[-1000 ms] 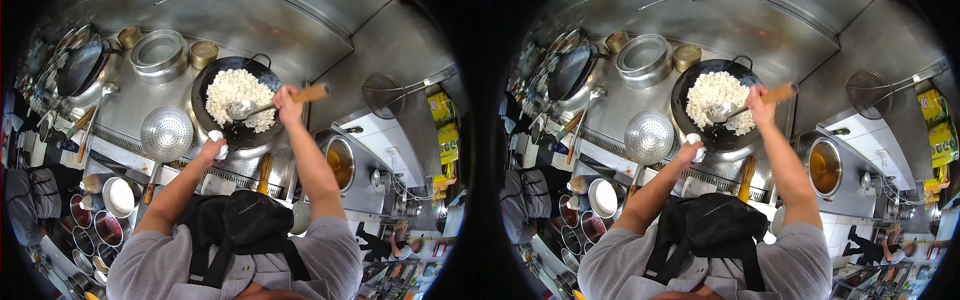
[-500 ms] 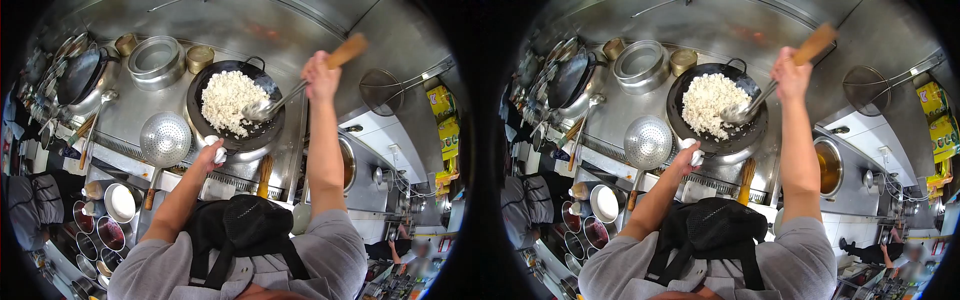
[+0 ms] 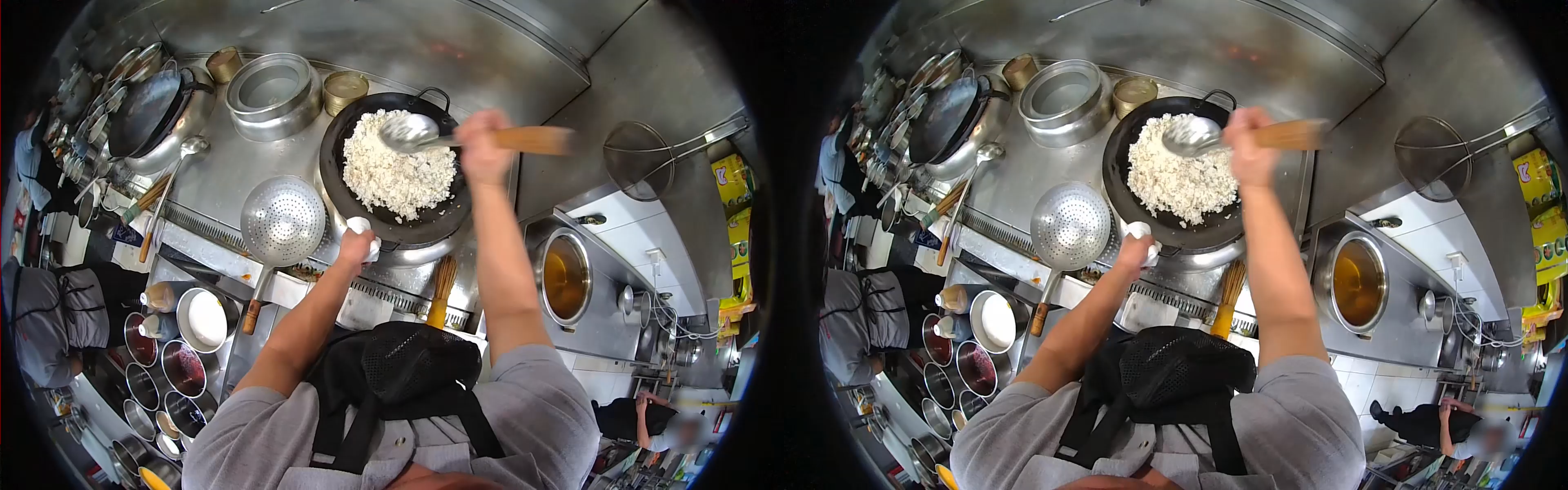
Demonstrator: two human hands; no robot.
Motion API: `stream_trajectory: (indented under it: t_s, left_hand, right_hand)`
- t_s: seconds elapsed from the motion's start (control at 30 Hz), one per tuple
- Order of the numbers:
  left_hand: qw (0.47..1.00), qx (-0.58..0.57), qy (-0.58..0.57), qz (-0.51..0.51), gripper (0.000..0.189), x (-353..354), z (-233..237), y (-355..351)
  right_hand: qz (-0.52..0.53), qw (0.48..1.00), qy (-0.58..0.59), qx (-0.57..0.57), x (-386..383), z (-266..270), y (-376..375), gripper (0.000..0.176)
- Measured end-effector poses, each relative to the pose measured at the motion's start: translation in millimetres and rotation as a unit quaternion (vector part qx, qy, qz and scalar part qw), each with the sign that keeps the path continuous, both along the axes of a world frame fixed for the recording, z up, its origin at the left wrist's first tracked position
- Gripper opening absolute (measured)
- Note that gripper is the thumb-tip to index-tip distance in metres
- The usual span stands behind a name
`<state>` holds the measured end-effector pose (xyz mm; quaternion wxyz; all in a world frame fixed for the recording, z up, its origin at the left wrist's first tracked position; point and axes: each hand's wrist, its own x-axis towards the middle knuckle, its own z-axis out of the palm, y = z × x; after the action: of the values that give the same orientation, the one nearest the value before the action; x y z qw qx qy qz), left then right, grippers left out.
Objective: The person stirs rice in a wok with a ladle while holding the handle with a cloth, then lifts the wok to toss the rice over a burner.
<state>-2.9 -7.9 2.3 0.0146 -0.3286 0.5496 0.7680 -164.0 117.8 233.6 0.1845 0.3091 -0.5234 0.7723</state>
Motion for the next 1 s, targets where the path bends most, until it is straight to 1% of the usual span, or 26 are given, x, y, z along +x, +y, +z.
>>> stream_trajectory:
  t_s: [0.03,0.07,0.1,0.17,0.2,0.23,0.3,0.33,0.37,0.4,0.43,0.47,0.5,0.53,0.57,0.63,0.67,0.7,0.73,0.77,0.8,0.83,0.9,0.93,0.97,1.0]
  left_hand:
    - [1.000,0.003,-0.015,-0.006,0.024,1,4,2]
    - [1.000,0.004,-0.028,-0.008,0.025,-1,9,0]
    - [1.000,0.002,-0.023,0.001,0.025,-7,11,-4]
    - [0.999,-0.020,-0.040,-0.029,0.025,-2,5,-2]
    - [1.000,-0.009,-0.004,0.019,0.024,0,7,2]
    - [1.000,-0.008,0.001,0.021,0.024,-6,8,-1]
    - [1.000,-0.010,-0.006,-0.008,0.031,1,2,0]
    - [1.000,-0.004,-0.003,-0.016,0.029,2,9,-1]
    - [1.000,-0.002,0.000,-0.017,0.029,2,9,-1]
    - [1.000,-0.006,-0.016,-0.016,0.027,3,9,0]
    - [0.999,-0.011,-0.030,-0.018,0.026,2,10,0]
    - [1.000,-0.015,-0.016,0.001,0.024,-1,-3,2]
    - [1.000,-0.009,-0.012,-0.013,0.025,-1,-6,0]
    - [0.999,-0.004,-0.013,-0.034,0.025,-6,-3,1]
    - [0.999,-0.002,-0.020,-0.037,0.025,-3,1,-4]
    - [1.000,-0.005,-0.014,-0.026,0.023,-1,10,-4]
    - [0.999,-0.009,-0.024,-0.035,0.023,-1,15,-5]
    - [0.998,-0.015,-0.035,-0.047,0.023,2,16,-5]
    - [0.998,-0.015,-0.036,-0.047,0.023,3,10,-3]
    - [0.999,-0.019,-0.021,-0.042,0.025,1,-2,-2]
    - [0.999,-0.023,-0.005,-0.034,0.028,-3,-6,-5]
    - [0.999,-0.026,-0.005,-0.028,0.028,-3,1,-7]
    - [0.998,-0.018,-0.038,-0.047,0.035,3,18,-8]
    - [0.999,-0.025,-0.016,-0.035,0.040,1,10,-8]
    - [0.999,-0.025,-0.015,-0.031,0.040,-2,1,-9]
    - [0.999,-0.025,-0.017,-0.026,0.039,-3,2,-8]
  right_hand:
    - [-0.030,0.996,-0.033,0.080,-24,-57,-8,0.024]
    - [0.030,0.989,-0.099,0.102,-25,-60,-15,0.023]
    - [0.038,0.990,-0.093,0.100,-29,-41,-23,0.023]
    - [0.001,0.962,-0.064,0.266,-18,25,-33,0.029]
    - [0.044,0.963,-0.055,0.261,9,59,-30,0.035]
    - [0.045,0.963,-0.050,0.261,27,64,-22,0.035]
    - [0.225,0.966,-0.028,0.122,61,59,0,0.037]
    - [0.177,0.976,-0.011,0.125,68,33,0,0.036]
    - [0.126,0.984,0.009,0.129,67,-8,0,0.034]
    - [0.053,0.968,0.014,0.244,54,-46,-2,0.031]
    - [0.107,0.975,-0.078,0.177,25,-72,-5,0.027]
    - [0.087,0.973,-0.119,0.180,6,-42,-2,0.027]
    - [0.064,0.968,-0.164,0.182,2,-1,9,0.026]
    - [0.020,0.984,-0.127,0.124,2,48,35,0.025]
    - [-0.006,0.994,-0.092,0.065,-1,78,52,0.024]
    - [-0.037,0.999,-0.030,-0.023,-3,79,78,0.019]
    - [-0.086,0.994,-0.040,-0.053,-15,56,79,0.019]
    - [-0.138,0.985,-0.051,-0.085,-33,20,81,0.018]
    - [0.021,0.959,-0.172,-0.223,-49,-15,74,0.018]
    - [-0.022,0.987,-0.151,-0.049,-65,-41,69,0.018]
    - [-0.060,0.985,-0.161,-0.037,-63,-20,54,0.019]
    - [-0.097,0.980,-0.173,-0.024,-53,13,38,0.019]
    - [-0.072,0.988,-0.134,-0.011,-34,62,34,0.021]
    - [-0.003,0.996,-0.082,-0.016,-29,68,40,0.021]
    - [0.001,0.997,-0.082,-0.016,-30,60,36,0.021]
    - [-0.005,0.998,-0.047,-0.051,-33,41,28,0.019]
